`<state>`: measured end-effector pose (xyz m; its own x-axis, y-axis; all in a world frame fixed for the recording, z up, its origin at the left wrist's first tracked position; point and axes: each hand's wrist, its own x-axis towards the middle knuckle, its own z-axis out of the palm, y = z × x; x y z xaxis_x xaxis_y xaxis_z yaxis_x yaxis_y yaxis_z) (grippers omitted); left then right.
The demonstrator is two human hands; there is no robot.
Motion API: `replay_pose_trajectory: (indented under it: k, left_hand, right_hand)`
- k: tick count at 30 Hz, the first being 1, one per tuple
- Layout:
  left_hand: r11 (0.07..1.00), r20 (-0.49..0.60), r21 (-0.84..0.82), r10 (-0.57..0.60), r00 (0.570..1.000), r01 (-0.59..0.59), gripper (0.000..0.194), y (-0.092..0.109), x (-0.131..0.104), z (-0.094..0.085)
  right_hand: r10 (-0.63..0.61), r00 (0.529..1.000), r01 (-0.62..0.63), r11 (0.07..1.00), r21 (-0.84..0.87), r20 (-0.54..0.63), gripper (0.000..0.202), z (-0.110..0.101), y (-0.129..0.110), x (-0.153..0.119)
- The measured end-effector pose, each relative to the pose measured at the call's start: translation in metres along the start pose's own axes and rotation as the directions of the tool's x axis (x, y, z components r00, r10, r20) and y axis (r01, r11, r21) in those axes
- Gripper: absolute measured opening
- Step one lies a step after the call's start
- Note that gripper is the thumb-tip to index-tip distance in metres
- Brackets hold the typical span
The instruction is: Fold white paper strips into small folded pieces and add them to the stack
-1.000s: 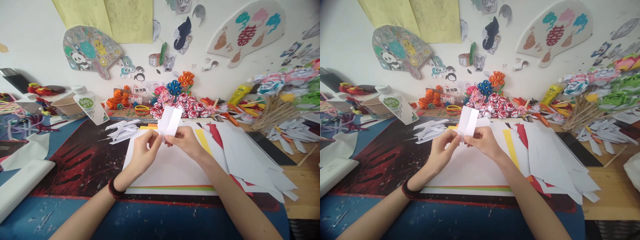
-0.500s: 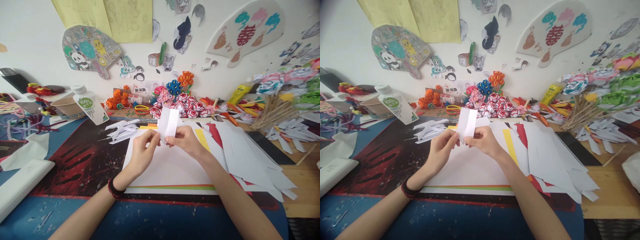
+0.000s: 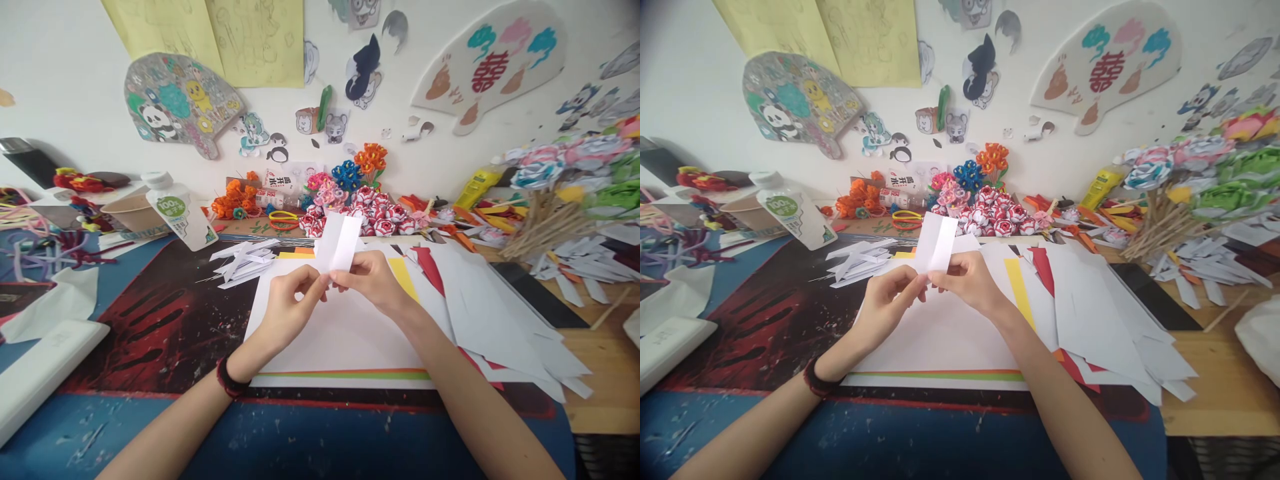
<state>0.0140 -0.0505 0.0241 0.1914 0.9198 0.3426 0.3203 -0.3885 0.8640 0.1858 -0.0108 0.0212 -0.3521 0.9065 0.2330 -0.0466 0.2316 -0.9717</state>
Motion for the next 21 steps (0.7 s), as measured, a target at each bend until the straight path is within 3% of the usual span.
replay_pose_trajectory:
  k: [13,21]
  left_hand:
    - [0.994,-0.031,0.082,0.068,0.997,-0.065,0.023,-0.004,0.000,0.003]
    - [0.999,-0.036,0.039,0.000,0.999,0.001,0.035,-0.006,0.005,-0.006]
  right_hand:
    - [-0.004,0.996,0.005,1.000,0.015,-0.086,0.020,0.004,-0.001,-0.001]
    - [0.049,0.997,-0.051,0.998,0.037,0.059,0.021,0.004,0.002,-0.001]
